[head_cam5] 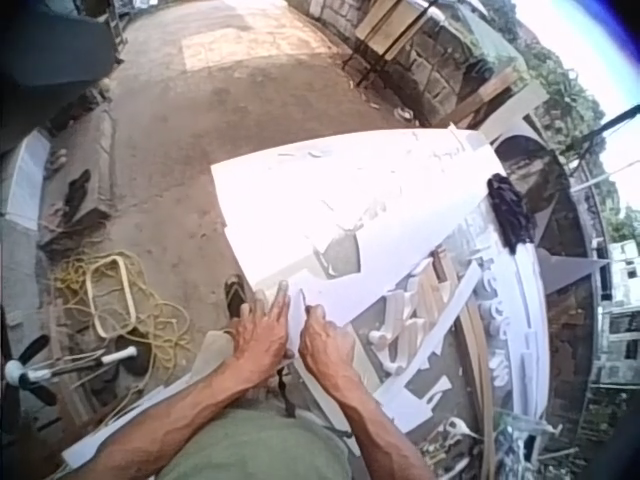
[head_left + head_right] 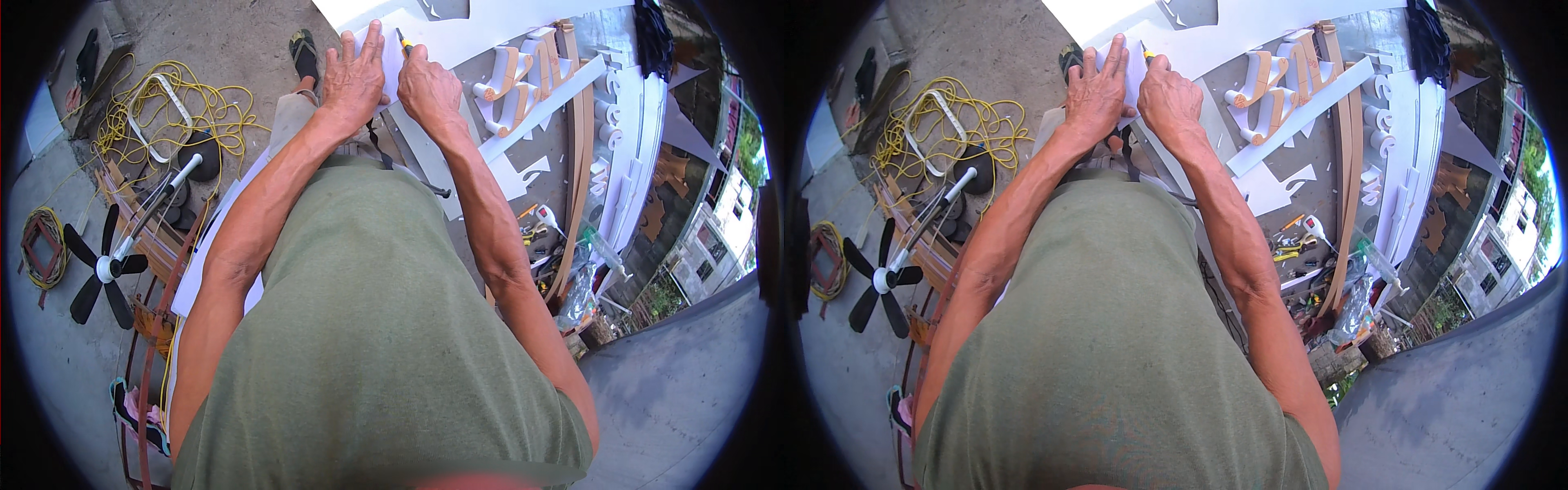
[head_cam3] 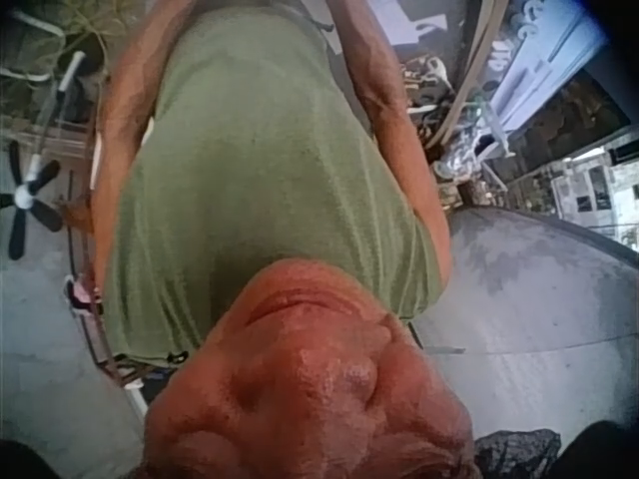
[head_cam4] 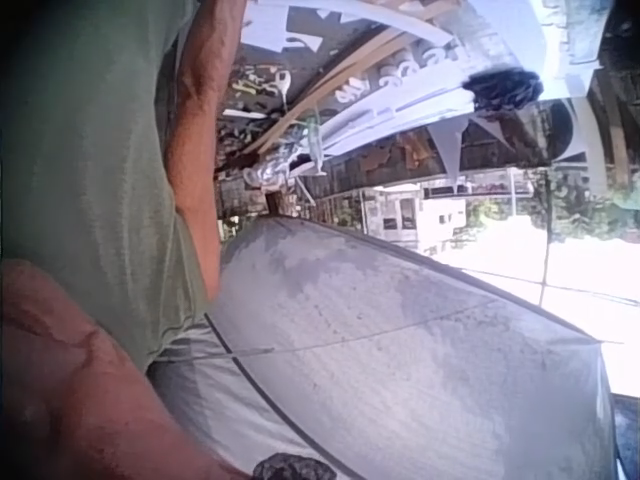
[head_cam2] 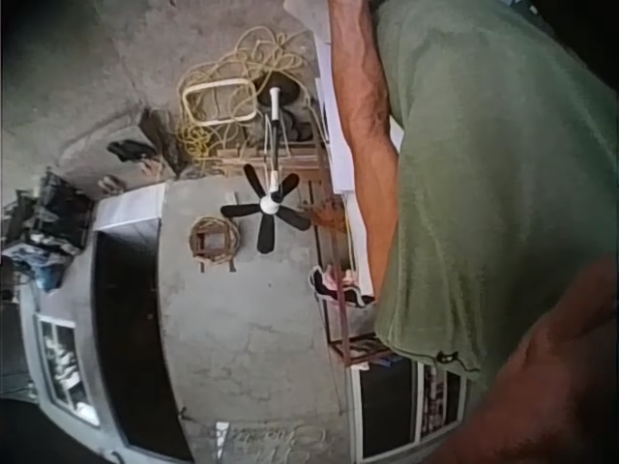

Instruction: Using a utility knife to carefully cut out letters and shapes from a white board at a sign shop.

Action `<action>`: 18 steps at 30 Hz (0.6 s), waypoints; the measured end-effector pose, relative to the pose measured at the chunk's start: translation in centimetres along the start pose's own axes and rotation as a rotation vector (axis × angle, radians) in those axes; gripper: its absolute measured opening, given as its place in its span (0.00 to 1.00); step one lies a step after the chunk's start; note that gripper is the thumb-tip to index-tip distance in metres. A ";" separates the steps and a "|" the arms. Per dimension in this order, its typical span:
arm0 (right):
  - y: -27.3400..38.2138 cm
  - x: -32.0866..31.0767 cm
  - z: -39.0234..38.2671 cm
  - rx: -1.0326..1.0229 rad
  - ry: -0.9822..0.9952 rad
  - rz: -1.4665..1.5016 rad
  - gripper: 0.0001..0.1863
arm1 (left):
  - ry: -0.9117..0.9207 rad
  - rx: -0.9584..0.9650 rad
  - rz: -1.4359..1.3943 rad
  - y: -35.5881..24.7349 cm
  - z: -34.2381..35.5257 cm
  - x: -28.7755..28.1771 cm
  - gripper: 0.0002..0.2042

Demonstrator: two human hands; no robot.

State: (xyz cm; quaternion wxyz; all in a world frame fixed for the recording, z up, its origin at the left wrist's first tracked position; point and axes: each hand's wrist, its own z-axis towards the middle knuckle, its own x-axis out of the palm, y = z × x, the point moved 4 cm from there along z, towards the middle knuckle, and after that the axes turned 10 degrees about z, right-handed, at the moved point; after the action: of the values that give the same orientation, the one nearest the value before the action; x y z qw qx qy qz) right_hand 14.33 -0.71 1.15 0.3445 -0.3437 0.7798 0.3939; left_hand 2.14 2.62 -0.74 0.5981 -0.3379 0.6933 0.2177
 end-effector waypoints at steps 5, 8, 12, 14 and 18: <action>0.1 0.1 -0.3 0.027 -0.002 0.023 0.11 | 0.009 0.037 0.039 0.1 0.1 -0.2 0.50; 0.1 0.3 -0.5 0.045 0.014 0.032 0.11 | 0.012 0.040 0.048 0.1 0.1 -0.1 0.50; 0.0 0.4 -1.0 0.060 0.017 0.037 0.12 | 0.014 0.044 0.048 0.1 0.1 -0.1 0.49; -0.1 0.6 -1.2 0.051 0.000 0.038 0.14 | -0.012 0.053 0.057 0.1 0.1 0.0 0.49; 0.0 0.7 -1.8 0.077 0.015 0.049 0.18 | -0.017 0.063 0.049 0.2 0.1 0.1 0.50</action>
State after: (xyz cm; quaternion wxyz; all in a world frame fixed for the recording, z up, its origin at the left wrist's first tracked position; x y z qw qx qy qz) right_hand 13.47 -2.42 1.38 0.3419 -0.3140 0.8050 0.3695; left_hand 2.09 2.79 -0.84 0.6087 -0.3002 0.7029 0.2130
